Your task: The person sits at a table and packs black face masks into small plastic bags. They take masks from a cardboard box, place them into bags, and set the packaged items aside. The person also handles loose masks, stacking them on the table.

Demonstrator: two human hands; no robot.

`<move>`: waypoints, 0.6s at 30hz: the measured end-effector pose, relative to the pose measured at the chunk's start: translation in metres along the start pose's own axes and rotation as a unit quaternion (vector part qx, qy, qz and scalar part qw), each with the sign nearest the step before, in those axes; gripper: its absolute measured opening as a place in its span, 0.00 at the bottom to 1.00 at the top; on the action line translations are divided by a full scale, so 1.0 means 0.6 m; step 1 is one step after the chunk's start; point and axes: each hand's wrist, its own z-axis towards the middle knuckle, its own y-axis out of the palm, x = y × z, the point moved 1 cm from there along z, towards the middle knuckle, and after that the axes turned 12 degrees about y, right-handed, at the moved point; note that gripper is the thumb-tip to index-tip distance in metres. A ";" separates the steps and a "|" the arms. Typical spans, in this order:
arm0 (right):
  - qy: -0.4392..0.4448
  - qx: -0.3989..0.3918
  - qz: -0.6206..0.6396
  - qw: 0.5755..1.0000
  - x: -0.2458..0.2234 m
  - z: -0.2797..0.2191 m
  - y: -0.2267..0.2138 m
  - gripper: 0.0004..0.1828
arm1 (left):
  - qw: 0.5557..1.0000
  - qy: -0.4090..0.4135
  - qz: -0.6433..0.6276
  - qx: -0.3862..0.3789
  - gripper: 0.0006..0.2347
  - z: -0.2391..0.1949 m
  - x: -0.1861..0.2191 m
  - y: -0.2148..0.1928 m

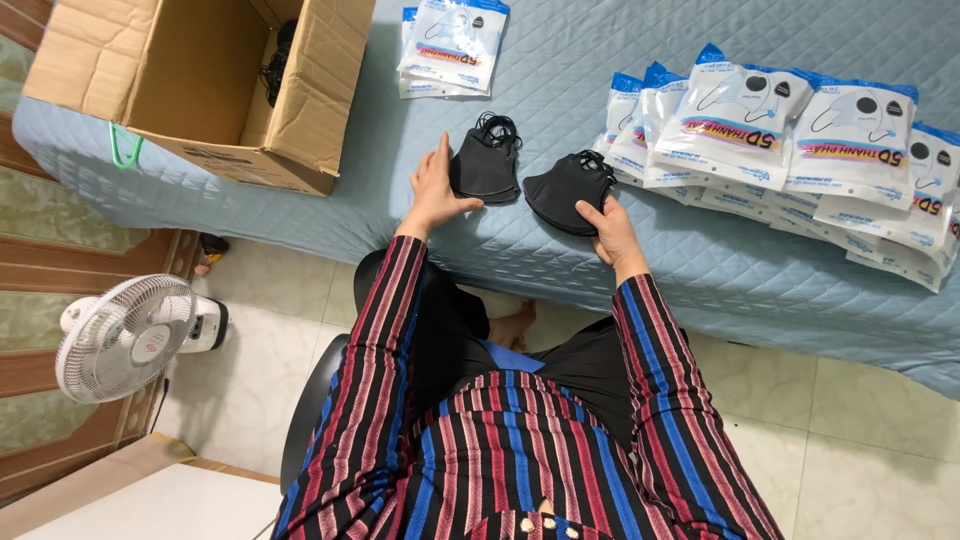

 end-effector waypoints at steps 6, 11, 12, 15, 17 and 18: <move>-0.005 -0.020 0.013 1.000 0.005 0.008 -0.006 0.22 | 0.999 0.021 0.039 -0.002 0.63 0.022 -0.021 0.041; 0.001 -0.028 0.041 0.999 0.004 0.006 -0.008 0.19 | 0.999 0.036 0.033 -0.003 0.61 0.025 -0.018 0.048; 0.007 -0.033 0.047 0.998 0.008 0.010 -0.009 0.19 | 0.999 0.038 0.033 0.001 0.61 0.023 -0.021 0.049; 0.028 -0.049 0.072 0.996 0.011 0.021 -0.019 0.17 | 0.997 0.056 0.043 0.012 0.62 0.022 -0.049 0.071; 0.038 -0.057 0.084 0.994 0.025 0.041 -0.039 0.16 | 0.997 0.061 0.041 0.016 0.61 0.018 -0.045 0.073; 0.049 -0.065 0.093 0.992 0.031 0.050 -0.050 0.16 | 0.997 0.064 0.038 0.021 0.60 0.014 -0.043 0.075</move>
